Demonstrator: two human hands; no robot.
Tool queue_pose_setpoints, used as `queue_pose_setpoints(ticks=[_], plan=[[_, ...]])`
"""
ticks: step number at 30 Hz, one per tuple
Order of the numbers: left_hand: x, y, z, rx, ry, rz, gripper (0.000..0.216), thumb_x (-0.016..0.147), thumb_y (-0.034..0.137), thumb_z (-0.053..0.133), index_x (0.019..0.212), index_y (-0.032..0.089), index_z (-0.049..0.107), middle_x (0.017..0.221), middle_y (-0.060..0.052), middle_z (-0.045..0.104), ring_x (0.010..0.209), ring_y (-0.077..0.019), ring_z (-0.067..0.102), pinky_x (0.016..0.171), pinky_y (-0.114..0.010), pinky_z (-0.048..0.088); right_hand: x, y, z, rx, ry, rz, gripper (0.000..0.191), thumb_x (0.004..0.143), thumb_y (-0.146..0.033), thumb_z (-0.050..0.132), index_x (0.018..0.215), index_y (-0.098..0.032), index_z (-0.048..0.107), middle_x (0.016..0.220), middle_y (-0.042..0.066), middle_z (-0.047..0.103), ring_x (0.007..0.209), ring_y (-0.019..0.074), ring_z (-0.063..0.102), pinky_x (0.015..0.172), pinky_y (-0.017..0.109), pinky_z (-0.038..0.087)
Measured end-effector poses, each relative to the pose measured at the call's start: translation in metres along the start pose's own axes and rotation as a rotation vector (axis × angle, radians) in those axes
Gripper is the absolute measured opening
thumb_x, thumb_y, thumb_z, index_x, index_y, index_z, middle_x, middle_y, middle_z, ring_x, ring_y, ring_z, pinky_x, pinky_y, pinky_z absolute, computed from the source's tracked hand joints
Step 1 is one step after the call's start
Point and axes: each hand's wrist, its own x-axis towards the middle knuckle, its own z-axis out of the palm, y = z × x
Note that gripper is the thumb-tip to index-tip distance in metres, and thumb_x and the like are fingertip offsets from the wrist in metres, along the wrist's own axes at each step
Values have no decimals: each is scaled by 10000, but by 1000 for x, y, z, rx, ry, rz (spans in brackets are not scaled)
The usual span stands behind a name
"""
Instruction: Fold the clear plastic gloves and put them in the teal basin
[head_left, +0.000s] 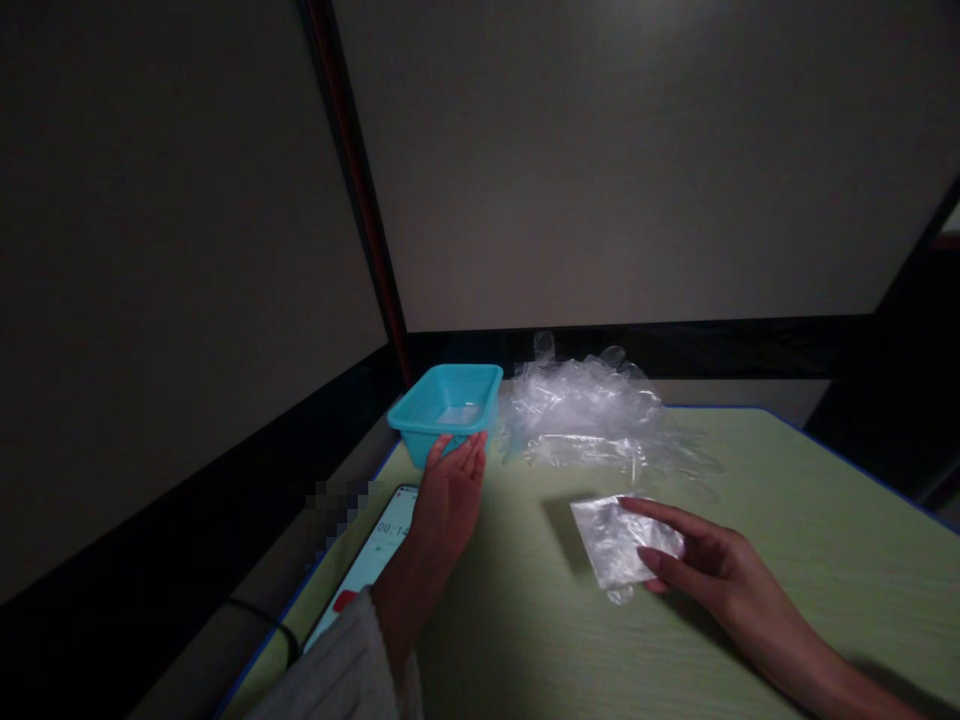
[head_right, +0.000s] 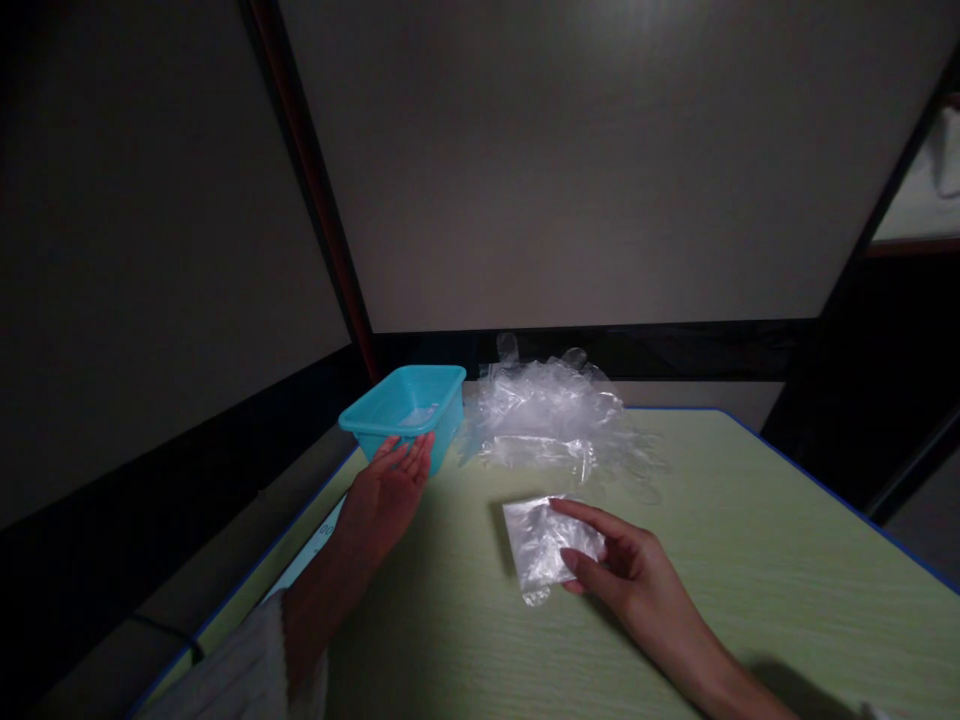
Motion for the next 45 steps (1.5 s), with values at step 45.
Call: queue_pose_setpoints(ticks=[45], plan=[[-65,-37,5,286,-303,-123,482,567,372,778,961,187,570,871,-64,678,757,-199,641,742,-354,514,1,-58,-39,124,218,-387,298,655,-268,741,949,-309,710,1027,34,676,673,129,628,509,182,547]])
